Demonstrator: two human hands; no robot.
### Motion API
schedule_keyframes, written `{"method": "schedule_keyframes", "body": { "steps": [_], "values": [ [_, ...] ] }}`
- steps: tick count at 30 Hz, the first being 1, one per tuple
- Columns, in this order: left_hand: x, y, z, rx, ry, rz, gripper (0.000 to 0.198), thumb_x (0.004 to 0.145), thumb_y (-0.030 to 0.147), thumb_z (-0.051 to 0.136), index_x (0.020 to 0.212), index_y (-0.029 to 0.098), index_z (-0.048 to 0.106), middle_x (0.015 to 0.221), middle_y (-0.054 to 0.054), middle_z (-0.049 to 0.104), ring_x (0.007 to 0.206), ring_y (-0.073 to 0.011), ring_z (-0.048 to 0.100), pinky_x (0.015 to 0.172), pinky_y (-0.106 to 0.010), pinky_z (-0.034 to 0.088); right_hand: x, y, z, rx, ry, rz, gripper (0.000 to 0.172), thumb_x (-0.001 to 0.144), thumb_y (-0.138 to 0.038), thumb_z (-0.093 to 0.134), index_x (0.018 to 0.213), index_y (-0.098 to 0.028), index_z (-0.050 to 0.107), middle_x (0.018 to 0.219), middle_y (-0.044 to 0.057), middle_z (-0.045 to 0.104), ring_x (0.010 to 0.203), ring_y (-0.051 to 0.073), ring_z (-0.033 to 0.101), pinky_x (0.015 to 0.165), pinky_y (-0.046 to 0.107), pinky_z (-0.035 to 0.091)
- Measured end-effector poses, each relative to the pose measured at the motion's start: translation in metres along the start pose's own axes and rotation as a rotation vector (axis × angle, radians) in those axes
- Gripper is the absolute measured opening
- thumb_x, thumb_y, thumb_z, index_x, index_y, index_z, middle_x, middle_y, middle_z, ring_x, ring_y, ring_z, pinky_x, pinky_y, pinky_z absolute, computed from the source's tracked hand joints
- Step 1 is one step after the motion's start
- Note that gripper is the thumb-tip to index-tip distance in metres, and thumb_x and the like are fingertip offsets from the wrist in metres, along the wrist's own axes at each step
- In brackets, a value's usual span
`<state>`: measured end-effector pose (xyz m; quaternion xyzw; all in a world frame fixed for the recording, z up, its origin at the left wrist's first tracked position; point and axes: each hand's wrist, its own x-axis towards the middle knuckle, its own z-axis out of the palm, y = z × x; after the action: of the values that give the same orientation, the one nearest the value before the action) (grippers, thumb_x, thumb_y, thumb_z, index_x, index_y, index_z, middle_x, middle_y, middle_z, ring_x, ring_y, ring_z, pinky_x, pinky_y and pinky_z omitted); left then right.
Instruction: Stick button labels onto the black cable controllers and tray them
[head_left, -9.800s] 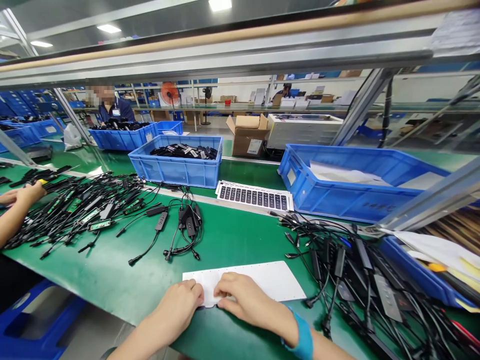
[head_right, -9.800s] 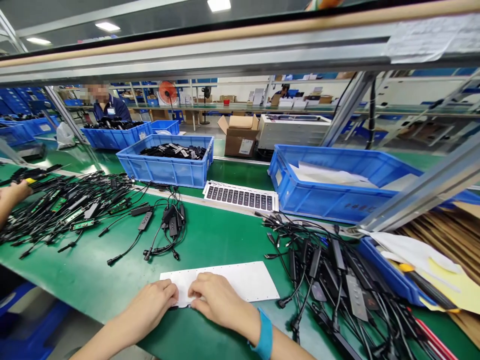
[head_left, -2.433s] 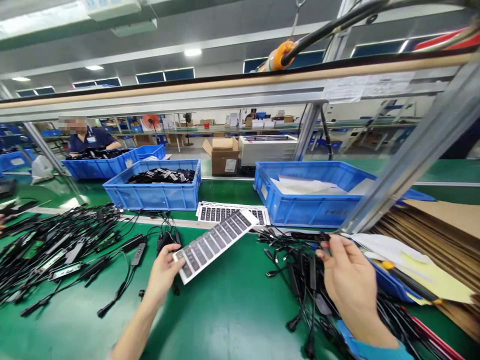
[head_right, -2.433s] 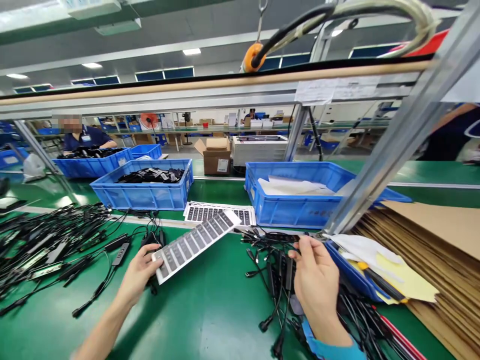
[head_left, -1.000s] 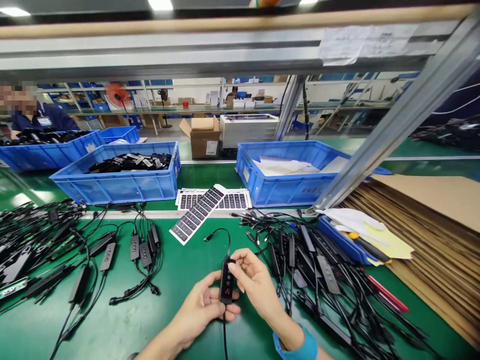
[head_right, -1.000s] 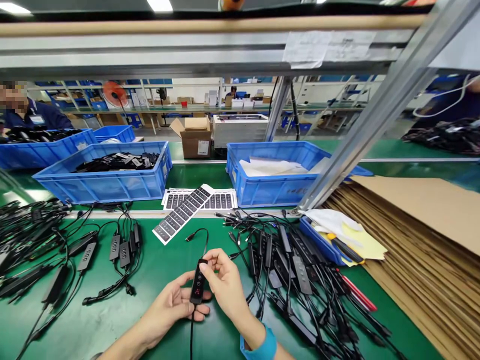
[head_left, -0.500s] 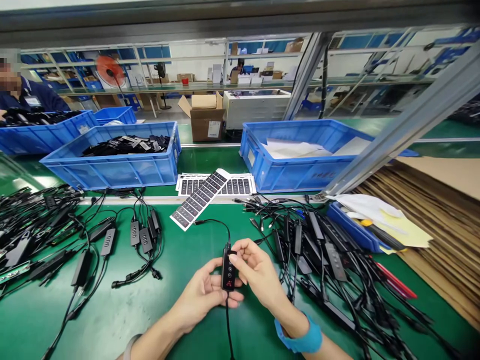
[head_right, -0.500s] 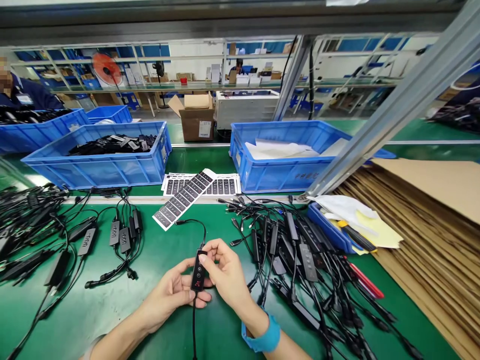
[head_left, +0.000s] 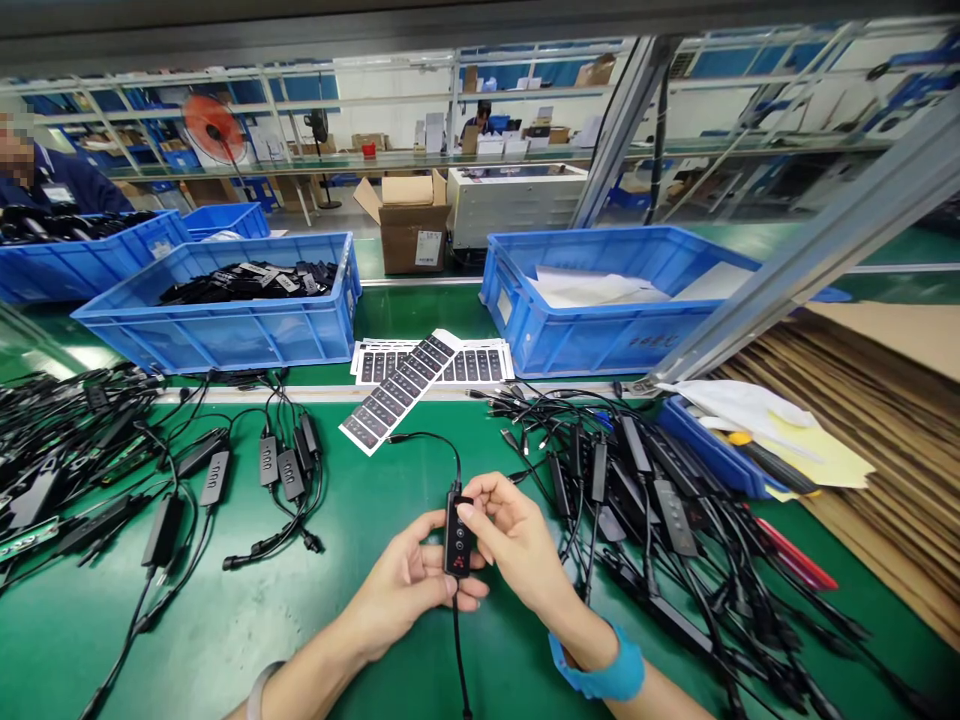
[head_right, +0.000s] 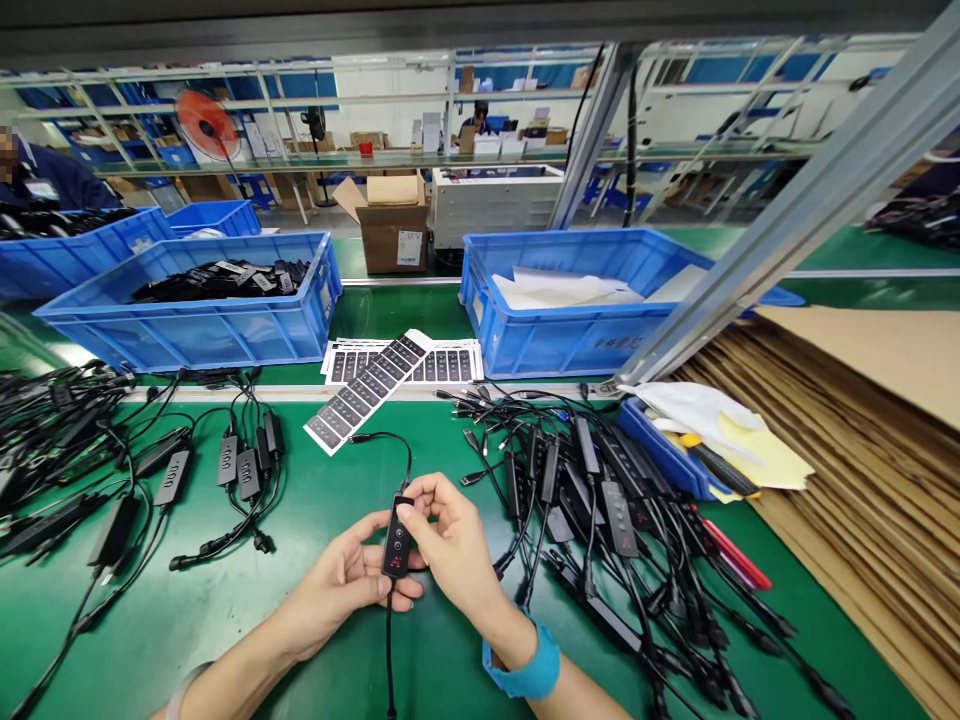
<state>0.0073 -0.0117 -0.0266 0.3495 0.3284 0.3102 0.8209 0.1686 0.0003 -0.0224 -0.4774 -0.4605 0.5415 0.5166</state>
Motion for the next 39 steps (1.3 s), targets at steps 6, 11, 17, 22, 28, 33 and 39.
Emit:
{"method": "schedule_keyframes", "body": {
  "steps": [6, 11, 17, 22, 28, 33, 39],
  "values": [
    [0.001, -0.003, 0.002, 0.028, 0.015, 0.023, 0.066, 0.073, 0.036, 0.081, 0.127, 0.018, 0.048, 0.104, -0.013, 0.072, 0.086, -0.0226, 0.072, 0.077, -0.034, 0.054, -0.001, 0.005, 0.0, -0.015, 0.019, 0.002, 0.031, 0.08, -0.047, 0.069, 0.087, -0.02, 0.058, 0.07, -0.003, 0.048, 0.056, 0.01, 0.046, 0.04, 0.017, 0.04],
    [0.001, -0.004, 0.003, 0.045, 0.015, 0.039, 0.063, 0.074, 0.038, 0.08, 0.126, 0.019, 0.049, 0.102, -0.013, 0.072, 0.085, -0.0217, 0.072, 0.077, -0.033, 0.054, -0.002, 0.01, 0.002, -0.033, 0.056, 0.04, 0.035, 0.078, -0.052, 0.069, 0.087, -0.02, 0.058, 0.07, -0.003, 0.045, 0.057, 0.012, 0.046, 0.038, 0.018, 0.045],
    [0.001, -0.004, 0.004, 0.067, 0.027, 0.045, 0.065, 0.074, 0.041, 0.08, 0.127, 0.019, 0.049, 0.104, -0.013, 0.071, 0.085, -0.0224, 0.072, 0.076, -0.034, 0.053, -0.002, 0.009, 0.003, -0.022, 0.077, 0.052, 0.037, 0.074, -0.052, 0.072, 0.086, -0.02, 0.059, 0.068, -0.004, 0.044, 0.055, 0.011, 0.045, 0.038, 0.018, 0.046],
    [0.001, -0.004, 0.005, 0.077, 0.021, 0.046, 0.064, 0.075, 0.041, 0.079, 0.127, 0.019, 0.05, 0.101, -0.012, 0.071, 0.084, -0.0218, 0.071, 0.075, -0.033, 0.053, -0.002, 0.008, 0.004, -0.043, 0.085, 0.051, 0.035, 0.074, -0.05, 0.073, 0.085, -0.02, 0.059, 0.066, -0.004, 0.045, 0.053, 0.01, 0.046, 0.037, 0.018, 0.046],
    [0.001, -0.007, 0.005, 0.101, 0.038, 0.063, 0.064, 0.074, 0.043, 0.079, 0.126, 0.02, 0.05, 0.103, -0.013, 0.07, 0.083, -0.022, 0.071, 0.074, -0.033, 0.053, 0.0, 0.014, 0.002, -0.104, 0.095, 0.046, 0.032, 0.075, -0.046, 0.071, 0.089, -0.021, 0.057, 0.061, -0.007, 0.041, 0.05, 0.011, 0.043, 0.038, 0.02, 0.045],
    [0.002, -0.005, 0.005, 0.097, 0.03, 0.075, 0.064, 0.073, 0.044, 0.079, 0.125, 0.018, 0.051, 0.089, -0.009, 0.071, 0.071, -0.0169, 0.069, 0.067, -0.028, 0.052, 0.0, 0.011, 0.001, -0.137, 0.078, 0.042, 0.04, 0.073, -0.033, 0.072, 0.107, -0.022, 0.052, 0.074, -0.005, 0.046, 0.057, 0.011, 0.047, 0.047, 0.022, 0.046],
    [0.003, -0.002, 0.004, 0.13, 0.022, 0.061, 0.051, 0.068, 0.043, 0.083, 0.104, 0.012, 0.064, 0.07, -0.005, 0.067, 0.063, -0.0142, 0.065, 0.055, -0.021, 0.048, -0.005, 0.003, 0.006, -0.161, -0.159, 0.093, 0.064, 0.065, -0.019, 0.075, 0.123, -0.024, 0.048, 0.076, -0.005, 0.051, 0.064, 0.013, 0.052, 0.059, 0.024, 0.046]
  ]
}}
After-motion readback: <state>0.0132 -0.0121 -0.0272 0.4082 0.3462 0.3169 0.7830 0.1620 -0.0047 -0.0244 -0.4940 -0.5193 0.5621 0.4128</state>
